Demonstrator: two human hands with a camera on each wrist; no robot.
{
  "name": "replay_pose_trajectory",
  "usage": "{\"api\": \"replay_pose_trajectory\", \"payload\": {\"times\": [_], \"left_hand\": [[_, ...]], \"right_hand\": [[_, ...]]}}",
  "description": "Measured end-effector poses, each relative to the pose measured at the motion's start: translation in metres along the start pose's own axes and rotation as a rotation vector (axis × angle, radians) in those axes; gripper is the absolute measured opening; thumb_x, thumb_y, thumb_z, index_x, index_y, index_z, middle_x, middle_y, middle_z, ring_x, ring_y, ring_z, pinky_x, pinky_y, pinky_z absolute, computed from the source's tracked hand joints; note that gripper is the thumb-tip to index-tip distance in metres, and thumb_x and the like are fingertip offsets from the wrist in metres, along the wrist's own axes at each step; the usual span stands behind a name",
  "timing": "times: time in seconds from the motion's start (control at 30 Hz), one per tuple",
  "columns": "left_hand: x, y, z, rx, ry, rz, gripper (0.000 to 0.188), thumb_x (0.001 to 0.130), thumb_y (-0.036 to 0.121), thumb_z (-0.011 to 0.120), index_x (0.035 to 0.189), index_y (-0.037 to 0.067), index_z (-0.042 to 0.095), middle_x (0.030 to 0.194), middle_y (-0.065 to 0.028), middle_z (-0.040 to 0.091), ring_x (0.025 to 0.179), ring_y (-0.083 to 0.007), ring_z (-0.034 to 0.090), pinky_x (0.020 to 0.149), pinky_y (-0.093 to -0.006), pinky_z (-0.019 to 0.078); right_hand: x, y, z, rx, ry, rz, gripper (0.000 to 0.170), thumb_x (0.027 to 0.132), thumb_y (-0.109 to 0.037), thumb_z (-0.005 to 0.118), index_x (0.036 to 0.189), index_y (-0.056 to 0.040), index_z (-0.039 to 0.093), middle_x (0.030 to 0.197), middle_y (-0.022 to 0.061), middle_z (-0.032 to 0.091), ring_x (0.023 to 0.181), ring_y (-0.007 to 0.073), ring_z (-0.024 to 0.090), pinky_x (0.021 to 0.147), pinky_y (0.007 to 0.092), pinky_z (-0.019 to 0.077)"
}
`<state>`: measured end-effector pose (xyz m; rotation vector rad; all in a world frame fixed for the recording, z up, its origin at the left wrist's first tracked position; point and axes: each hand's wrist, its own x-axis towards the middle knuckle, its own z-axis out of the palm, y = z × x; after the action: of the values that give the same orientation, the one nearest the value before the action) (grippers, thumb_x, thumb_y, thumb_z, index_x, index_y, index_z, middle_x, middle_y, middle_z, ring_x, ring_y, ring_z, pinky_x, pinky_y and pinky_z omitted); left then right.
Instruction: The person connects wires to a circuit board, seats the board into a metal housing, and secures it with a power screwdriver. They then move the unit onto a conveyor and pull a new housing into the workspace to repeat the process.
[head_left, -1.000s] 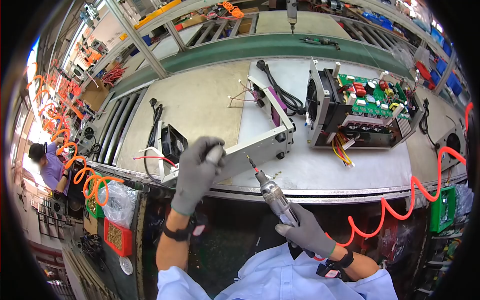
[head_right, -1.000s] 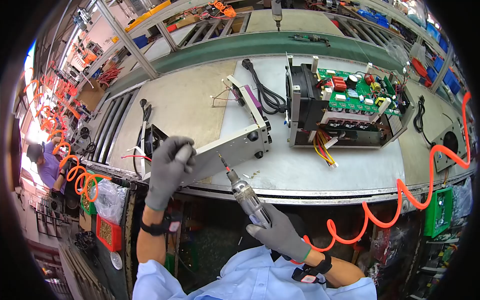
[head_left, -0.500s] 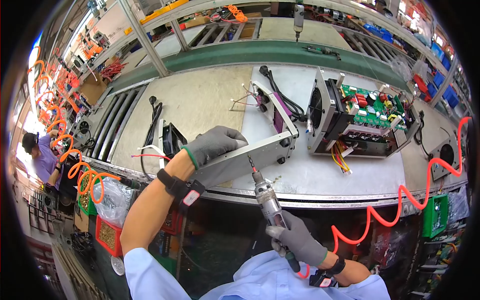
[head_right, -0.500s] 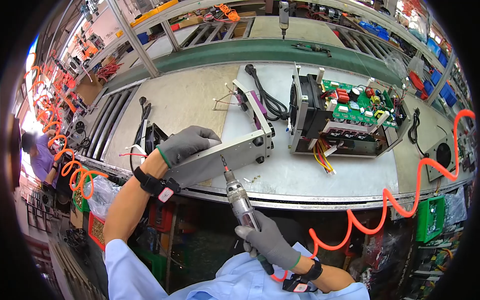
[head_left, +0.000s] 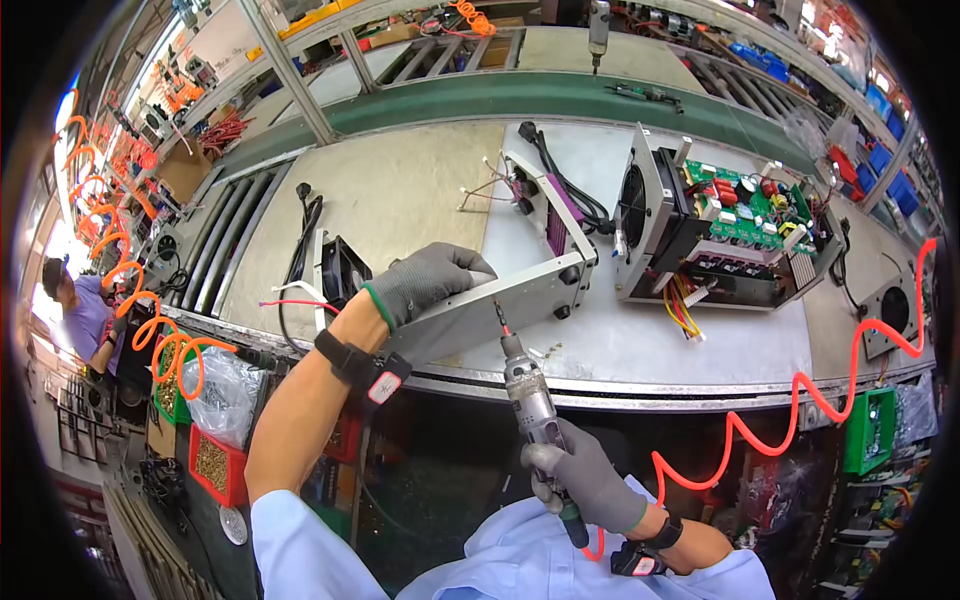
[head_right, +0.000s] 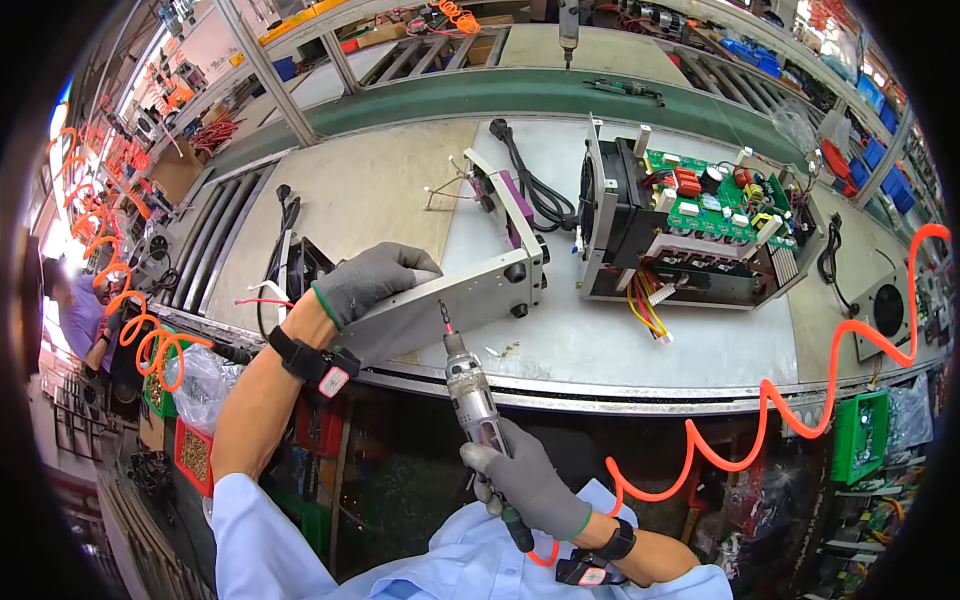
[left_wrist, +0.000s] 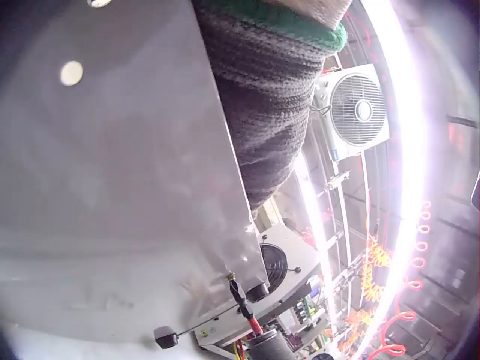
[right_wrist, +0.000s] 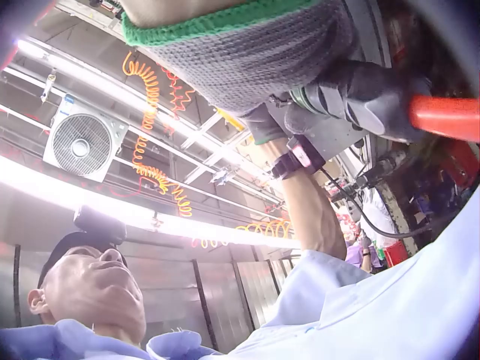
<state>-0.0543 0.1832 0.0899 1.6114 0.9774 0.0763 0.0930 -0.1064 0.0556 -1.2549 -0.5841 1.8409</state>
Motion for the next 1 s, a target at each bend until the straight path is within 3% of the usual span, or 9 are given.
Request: {"api": "replay_pose_trajectory", "payload": {"times": [0.4,0.5,0.63,0.7,0.8,0.9,1.0], "left_hand": [[0.001,0.006,0.004,-0.064,-0.01,-0.116,0.018,0.094,0.014,0.067,0.105,0.0,0.071,0.087,-0.0029,0.069,0.073,-0.0085,0.062,0.068,-0.0251,0.0517],[0.009,-0.001,0.0,-0.048,-0.024,-0.077,0.019,0.095,0.016,0.068,0.104,0.0,0.071,0.088,-0.0023,0.07,0.071,-0.008,0.062,0.066,-0.0252,0.0515],[0.015,-0.003,-0.001,0.07,0.036,-0.007,0.019,0.094,0.019,0.07,0.1,0.001,0.072,0.087,-0.0018,0.07,0.071,-0.0082,0.063,0.065,-0.0269,0.051],[0.012,0.003,0.003,0.144,0.117,-0.005,0.019,0.094,0.02,0.071,0.099,0.001,0.072,0.085,-0.0039,0.071,0.071,-0.0096,0.063,0.066,-0.0285,0.0511],[0.0,0.004,0.041,0.702,0.902,0.598,0.019,0.093,0.02,0.071,0.099,0.002,0.071,0.084,-0.0108,0.071,0.07,-0.0185,0.066,0.067,-0.0309,0.0522],[-0.034,0.006,0.099,0.507,0.725,0.754,0.018,0.091,0.018,0.072,0.1,0.003,0.071,0.087,-0.0159,0.07,0.073,-0.0293,0.068,0.069,-0.0354,0.0541],[-0.022,-0.027,0.148,0.684,0.583,0.602,0.016,0.087,0.015,0.074,0.1,0.006,0.073,0.092,-0.0148,0.069,0.083,-0.0333,0.068,0.075,-0.0407,0.0545]], "right_hand": [[-0.001,-0.005,0.008,-0.008,0.017,-0.03,0.039,0.098,-0.038,0.062,0.112,-0.0025,0.051,0.07,0.0024,0.056,0.051,0.0081,0.054,0.045,0.0256,0.0466],[0.001,-0.007,0.004,-0.063,0.008,-0.078,0.034,0.097,-0.034,0.061,0.106,-0.0039,0.048,0.072,0.0038,0.053,0.049,0.0094,0.051,0.044,0.0258,0.0443],[-0.009,-0.008,-0.014,-0.134,0.036,-0.071,0.037,0.096,-0.033,0.064,0.114,-0.0033,0.05,0.07,0.0024,0.055,0.049,0.0081,0.053,0.044,0.024,0.0453],[-0.018,-0.006,-0.029,-0.156,0.06,-0.062,0.043,0.095,-0.033,0.067,0.121,-0.0022,0.052,0.075,0.0003,0.056,0.054,0.0067,0.056,0.046,0.0227,0.0475],[-0.029,0.007,-0.053,-0.16,0.169,-0.04,0.043,0.094,-0.03,0.068,0.123,-0.002,0.052,0.078,0.0006,0.055,0.055,0.0067,0.057,0.046,0.0232,0.0481],[-0.042,0.02,-0.074,-0.159,0.282,-0.036,0.041,0.094,-0.028,0.068,0.122,-0.003,0.052,0.079,0.0012,0.054,0.056,0.0069,0.058,0.046,0.0242,0.049],[-0.049,0.032,-0.089,-0.164,0.33,-0.029,0.04,0.094,-0.027,0.068,0.121,-0.0029,0.052,0.08,0.0017,0.054,0.055,0.0074,0.058,0.046,0.0248,0.0493]]}}
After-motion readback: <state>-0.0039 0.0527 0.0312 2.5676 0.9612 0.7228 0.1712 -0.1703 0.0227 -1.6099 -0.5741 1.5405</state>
